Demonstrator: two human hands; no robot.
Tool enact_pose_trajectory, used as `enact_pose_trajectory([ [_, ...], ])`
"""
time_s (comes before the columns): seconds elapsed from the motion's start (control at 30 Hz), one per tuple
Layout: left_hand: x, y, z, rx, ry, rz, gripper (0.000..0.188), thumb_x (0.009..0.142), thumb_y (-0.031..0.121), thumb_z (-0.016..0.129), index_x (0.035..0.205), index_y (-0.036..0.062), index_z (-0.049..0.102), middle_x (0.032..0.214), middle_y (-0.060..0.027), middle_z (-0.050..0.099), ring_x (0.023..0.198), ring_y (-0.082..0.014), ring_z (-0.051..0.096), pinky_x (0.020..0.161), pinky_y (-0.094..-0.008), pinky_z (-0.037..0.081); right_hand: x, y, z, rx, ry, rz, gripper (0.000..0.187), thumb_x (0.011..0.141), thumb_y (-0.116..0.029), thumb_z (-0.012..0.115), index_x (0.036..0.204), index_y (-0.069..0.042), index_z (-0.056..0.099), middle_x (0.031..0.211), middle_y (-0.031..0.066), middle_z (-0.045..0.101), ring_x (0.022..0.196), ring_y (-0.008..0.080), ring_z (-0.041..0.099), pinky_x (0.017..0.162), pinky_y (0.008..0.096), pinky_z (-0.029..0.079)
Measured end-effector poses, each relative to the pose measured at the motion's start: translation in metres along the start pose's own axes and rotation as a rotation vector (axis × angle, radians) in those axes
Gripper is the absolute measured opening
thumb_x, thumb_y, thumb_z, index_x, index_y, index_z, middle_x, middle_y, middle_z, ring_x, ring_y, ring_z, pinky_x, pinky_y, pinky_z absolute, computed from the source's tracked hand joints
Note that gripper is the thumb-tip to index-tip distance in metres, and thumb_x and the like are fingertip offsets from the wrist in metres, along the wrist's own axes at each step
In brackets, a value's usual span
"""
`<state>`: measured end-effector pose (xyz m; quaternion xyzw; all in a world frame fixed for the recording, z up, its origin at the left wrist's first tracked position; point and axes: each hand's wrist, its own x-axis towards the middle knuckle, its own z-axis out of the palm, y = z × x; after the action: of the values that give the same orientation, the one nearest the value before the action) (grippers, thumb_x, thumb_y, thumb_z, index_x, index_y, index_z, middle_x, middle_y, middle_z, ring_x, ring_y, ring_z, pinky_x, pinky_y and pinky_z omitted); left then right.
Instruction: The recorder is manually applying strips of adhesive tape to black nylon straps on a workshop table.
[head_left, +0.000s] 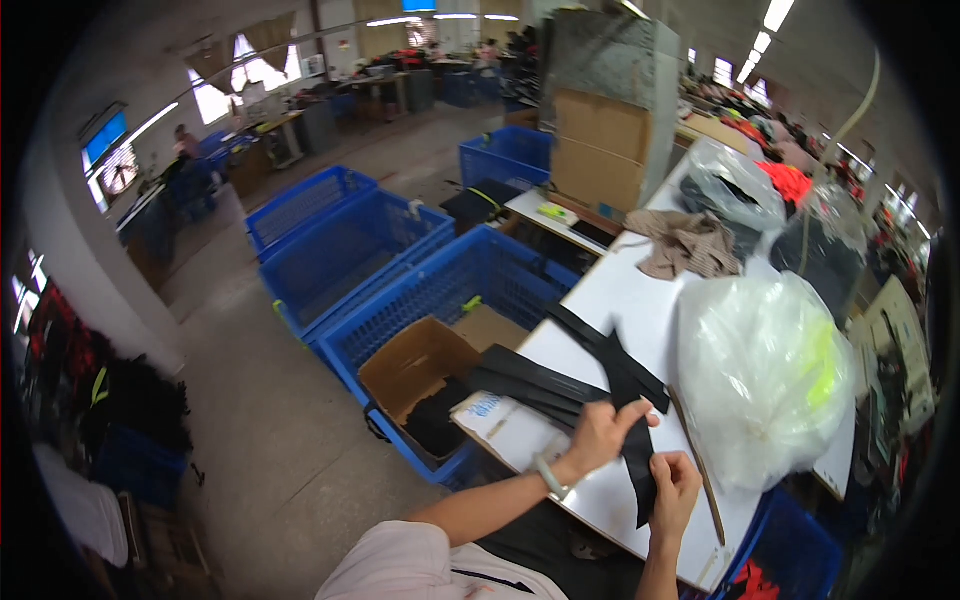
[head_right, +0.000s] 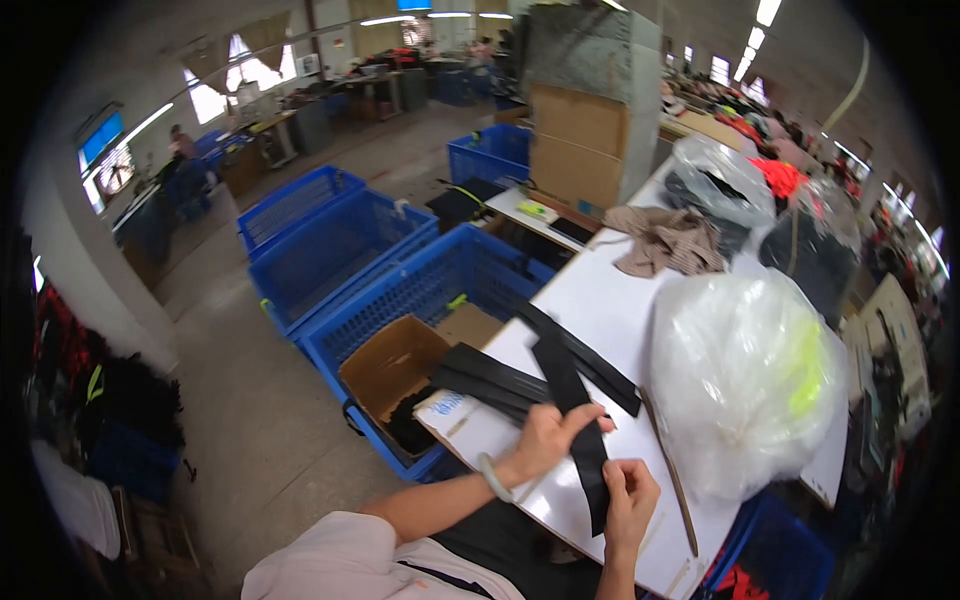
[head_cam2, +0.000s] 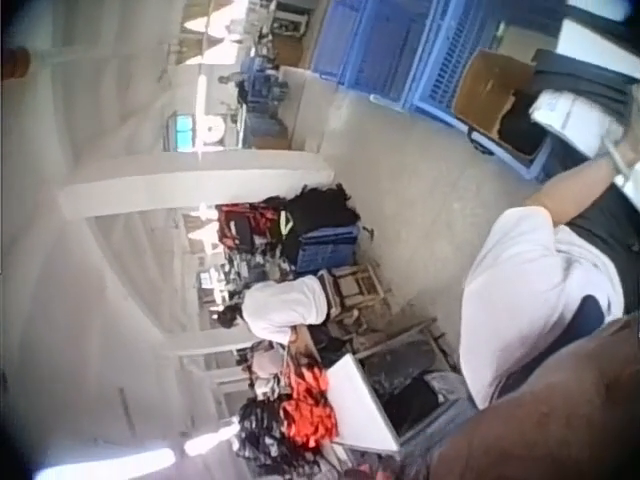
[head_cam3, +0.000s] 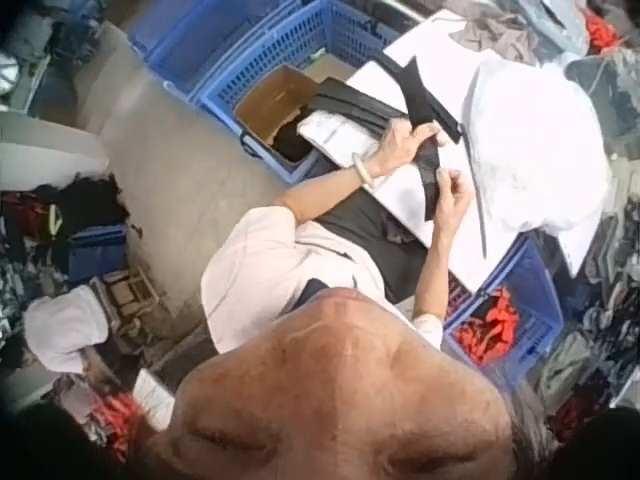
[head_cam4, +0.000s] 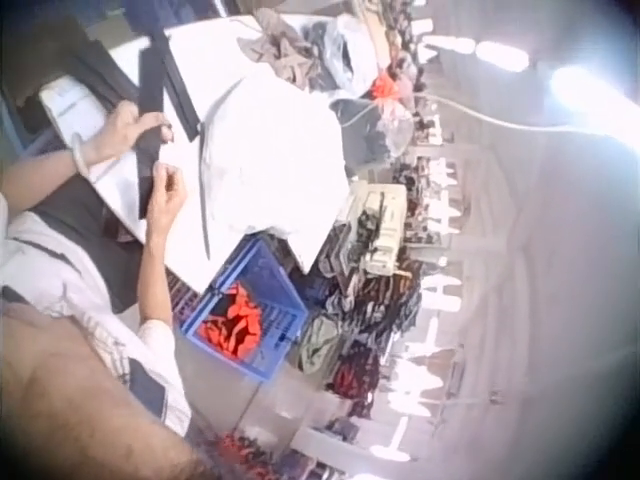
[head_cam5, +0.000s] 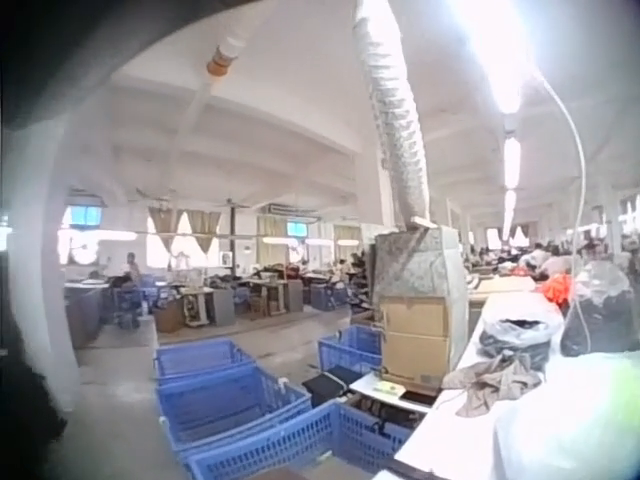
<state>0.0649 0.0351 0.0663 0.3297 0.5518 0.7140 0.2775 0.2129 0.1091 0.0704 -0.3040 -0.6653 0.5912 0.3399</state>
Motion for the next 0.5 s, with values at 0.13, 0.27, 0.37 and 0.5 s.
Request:
enact_pose_trajectory([
  [0.13,0.011,-0.012,0.024,0.496,0.282,0.585,0.016,0.093,0.014,0.056,0.098,0.0056,0.068,0.077,-0.0074,0.069,0.080,-0.0294,0.068,0.070,-0.0370,0.054,-0.017,0.002,0.019,-0.356,0.139,-0.289,0.022,0.080,-0.006,0.075,0.081,0.002,0.055,0.069,0.0043,0.053,0.060,0.0108,0.046,0.056,0.0261,0.040],
  [0.27,0.000,0.008,0.021,0.223,0.266,0.149,0.019,0.094,0.019,0.058,0.098,0.0029,0.067,0.077,-0.0073,0.070,0.076,-0.0236,0.069,0.074,-0.0330,0.055,-0.015,0.016,0.035,-0.312,0.163,-0.312,0.020,0.084,-0.006,0.073,0.078,0.003,0.056,0.063,0.0025,0.052,0.055,0.0089,0.043,0.051,0.0253,0.036],
  [0.37,0.007,0.009,0.005,-0.281,0.112,-0.210,0.027,0.096,0.025,0.058,0.100,-0.0005,0.065,0.081,-0.0090,0.071,0.070,-0.0171,0.067,0.072,-0.0305,0.055,-0.008,0.010,0.026,-0.135,0.007,-0.186,0.017,0.085,-0.005,0.071,0.076,0.003,0.058,0.061,-0.0010,0.054,0.054,0.0049,0.041,0.049,0.0226,0.033],
  [0.5,0.006,0.020,0.015,-0.754,-0.044,-0.136,0.031,0.099,0.029,0.054,0.099,-0.0016,0.060,0.074,-0.0061,0.063,0.061,-0.0134,0.062,0.063,-0.0272,0.054,-0.002,0.010,0.010,0.190,-0.086,-0.035,0.015,0.086,-0.005,0.069,0.076,0.003,0.060,0.061,-0.0049,0.052,0.055,0.0021,0.039,0.050,0.0196,0.029],
])
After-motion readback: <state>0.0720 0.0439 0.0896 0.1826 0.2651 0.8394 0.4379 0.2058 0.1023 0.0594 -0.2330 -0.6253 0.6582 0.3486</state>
